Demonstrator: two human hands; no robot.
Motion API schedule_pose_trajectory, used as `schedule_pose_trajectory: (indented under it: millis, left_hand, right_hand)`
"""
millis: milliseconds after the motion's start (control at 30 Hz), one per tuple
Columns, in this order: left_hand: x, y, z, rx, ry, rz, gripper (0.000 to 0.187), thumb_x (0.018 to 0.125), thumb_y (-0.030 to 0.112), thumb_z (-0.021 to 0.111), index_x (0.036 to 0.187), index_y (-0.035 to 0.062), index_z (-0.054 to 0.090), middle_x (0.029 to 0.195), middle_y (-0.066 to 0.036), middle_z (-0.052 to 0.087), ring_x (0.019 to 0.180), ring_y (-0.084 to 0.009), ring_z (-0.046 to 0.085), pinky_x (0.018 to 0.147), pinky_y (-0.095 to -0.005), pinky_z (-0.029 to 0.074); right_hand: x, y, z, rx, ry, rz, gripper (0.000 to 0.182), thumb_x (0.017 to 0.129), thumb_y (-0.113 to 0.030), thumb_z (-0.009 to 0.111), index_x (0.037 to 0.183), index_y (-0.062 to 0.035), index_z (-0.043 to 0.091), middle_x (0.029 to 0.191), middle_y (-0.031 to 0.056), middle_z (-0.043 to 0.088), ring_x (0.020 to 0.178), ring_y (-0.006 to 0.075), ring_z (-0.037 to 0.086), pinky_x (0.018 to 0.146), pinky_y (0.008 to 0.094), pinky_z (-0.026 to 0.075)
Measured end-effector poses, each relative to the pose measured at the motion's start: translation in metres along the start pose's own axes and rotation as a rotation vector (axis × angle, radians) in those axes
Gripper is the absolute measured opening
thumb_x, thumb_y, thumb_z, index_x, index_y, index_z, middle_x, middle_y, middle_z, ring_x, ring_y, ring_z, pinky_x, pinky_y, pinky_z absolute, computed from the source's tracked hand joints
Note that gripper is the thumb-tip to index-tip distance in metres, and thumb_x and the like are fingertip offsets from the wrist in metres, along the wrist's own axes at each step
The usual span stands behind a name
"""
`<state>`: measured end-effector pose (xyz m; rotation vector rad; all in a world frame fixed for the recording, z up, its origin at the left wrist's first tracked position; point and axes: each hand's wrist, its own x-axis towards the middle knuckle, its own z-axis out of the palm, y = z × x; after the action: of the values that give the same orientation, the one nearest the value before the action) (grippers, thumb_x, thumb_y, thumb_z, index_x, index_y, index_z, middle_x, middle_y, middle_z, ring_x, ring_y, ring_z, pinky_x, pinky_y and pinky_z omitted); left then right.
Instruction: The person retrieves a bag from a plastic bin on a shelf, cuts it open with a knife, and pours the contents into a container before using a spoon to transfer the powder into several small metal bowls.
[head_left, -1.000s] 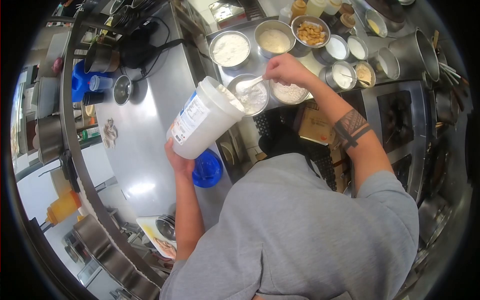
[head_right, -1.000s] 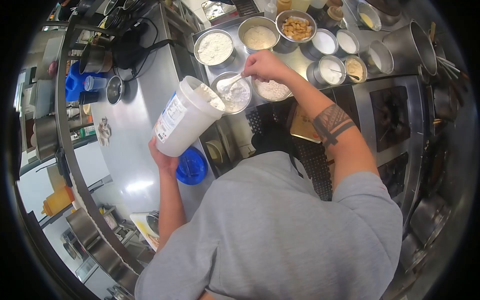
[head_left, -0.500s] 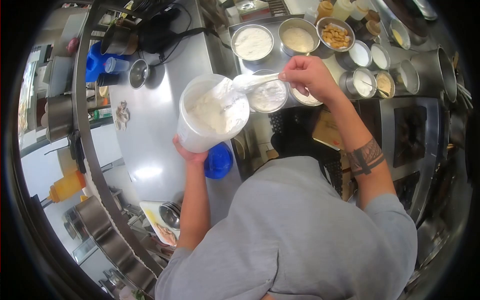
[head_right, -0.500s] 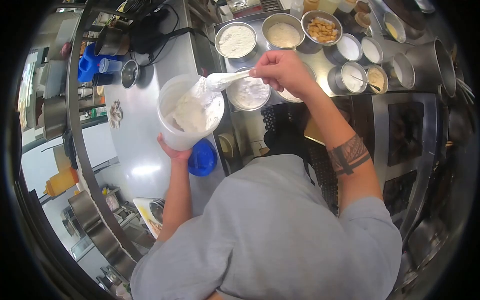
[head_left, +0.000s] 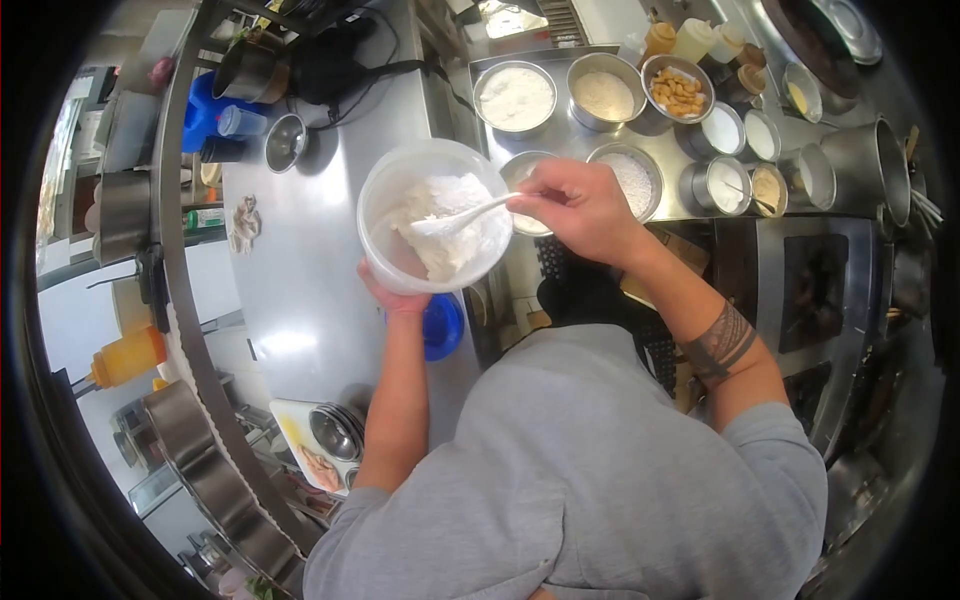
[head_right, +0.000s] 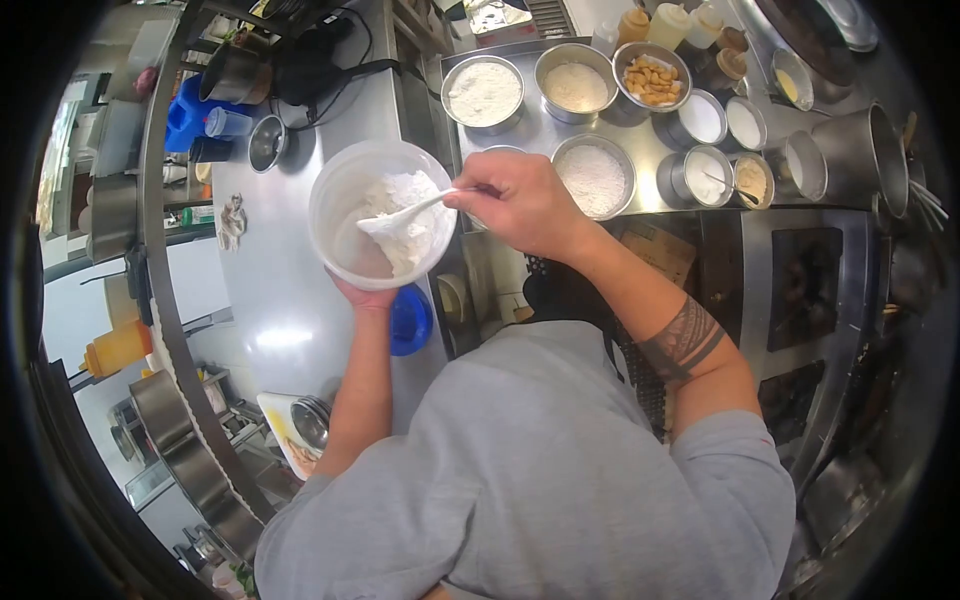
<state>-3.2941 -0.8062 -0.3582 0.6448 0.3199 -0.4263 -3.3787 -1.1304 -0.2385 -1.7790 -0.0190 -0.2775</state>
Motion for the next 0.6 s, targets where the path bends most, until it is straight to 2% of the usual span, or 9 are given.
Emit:
schedule_pose_trajectory:
  millis: [33,67,100,133,233,367,433,567,600]
  left_hand:
    - [0.0,0.002,-0.007,-0.045,-0.088,-0.039,0.088,0.086,0.058,0.055,0.16,0.0118,0.045,0.163,-0.012,0.046,0.151,-0.0371,0.041,0.125,-0.0574,0.032]
    - [0.002,0.003,-0.019,-0.051,-0.081,-0.046,0.088,0.086,0.058,0.055,0.16,0.0118,0.045,0.163,-0.012,0.046,0.151,-0.0371,0.041,0.125,-0.0574,0.032]
    - [0.008,0.004,-0.03,-0.078,-0.072,-0.035,0.089,0.088,0.066,0.05,0.162,0.0162,0.043,0.166,-0.011,0.043,0.153,-0.0386,0.038,0.126,-0.0615,0.028]
    - [0.008,0.003,-0.029,-0.106,-0.065,-0.021,0.09,0.091,0.074,0.045,0.164,0.0206,0.041,0.168,-0.01,0.04,0.154,-0.0401,0.035,0.126,-0.0656,0.024]
    - [0.009,0.005,-0.02,-0.113,-0.047,-0.013,0.091,0.089,0.072,0.048,0.163,0.0198,0.041,0.169,-0.011,0.039,0.154,-0.0401,0.035,0.125,-0.0671,0.026]
    - [0.001,0.007,-0.011,-0.035,0.032,0.019,0.091,0.088,0.069,0.051,0.162,0.018,0.043,0.168,-0.011,0.039,0.153,-0.0401,0.037,0.125,-0.0658,0.028]
    - [0.001,0.008,-0.009,-0.034,0.04,0.011,0.091,0.088,0.068,0.054,0.162,0.0158,0.043,0.166,-0.013,0.042,0.151,-0.0402,0.04,0.124,-0.0639,0.031]
    - [-0.004,0.01,-0.015,0.001,0.046,0.011,0.091,0.088,0.067,0.054,0.161,0.0142,0.043,0.164,-0.014,0.045,0.15,-0.0403,0.041,0.124,-0.0622,0.032]
    - [-0.004,0.01,-0.016,0.0,0.066,0.004,0.091,0.088,0.067,0.054,0.161,0.0143,0.043,0.163,-0.014,0.046,0.149,-0.0404,0.042,0.124,-0.062,0.033]
  right_hand:
    - [0.001,-0.005,-0.003,-0.032,-0.01,-0.015,0.018,0.093,-0.017,0.08,0.088,-0.0016,0.071,0.072,0.0087,0.06,0.063,0.016,0.053,0.059,0.033,0.044]
    - [0.001,-0.007,-0.004,-0.064,-0.022,-0.029,0.019,0.093,-0.018,0.08,0.088,-0.0018,0.071,0.072,0.0084,0.061,0.063,0.0162,0.053,0.059,0.0331,0.044]
    - [0.005,0.0,-0.005,-0.202,-0.014,-0.109,0.019,0.093,-0.017,0.081,0.088,-0.0019,0.071,0.071,0.008,0.062,0.062,0.0143,0.052,0.058,0.0323,0.043]
    - [0.005,0.004,-0.005,-0.208,-0.019,-0.104,0.019,0.093,-0.017,0.081,0.088,-0.0019,0.071,0.071,0.008,0.062,0.062,0.0143,0.052,0.058,0.0323,0.043]
    - [0.01,0.004,-0.004,-0.026,0.06,0.022,0.02,0.092,-0.019,0.083,0.089,-0.0021,0.072,0.071,0.0068,0.064,0.063,0.0101,0.052,0.059,0.0301,0.044]
    - [0.013,0.005,-0.008,-0.057,0.026,0.007,0.02,0.092,-0.019,0.083,0.09,-0.0019,0.073,0.073,0.0053,0.067,0.065,0.0095,0.054,0.061,0.0288,0.046]
    - [0.012,0.006,-0.008,-0.159,-0.009,0.084,0.015,0.093,-0.015,0.082,0.096,-0.0014,0.076,0.079,0.0012,0.071,0.074,0.005,0.06,0.068,0.0234,0.049]
    - [0.006,0.0,-0.01,-0.089,0.015,0.131,0.015,0.092,-0.013,0.082,0.095,-0.0009,0.075,0.08,0.0017,0.072,0.075,0.006,0.063,0.068,0.0243,0.05]
    - [0.004,0.007,-0.01,-0.127,0.04,0.113,0.016,0.093,-0.016,0.082,0.094,-0.0015,0.074,0.077,0.0025,0.07,0.07,0.0072,0.061,0.064,0.026,0.049]
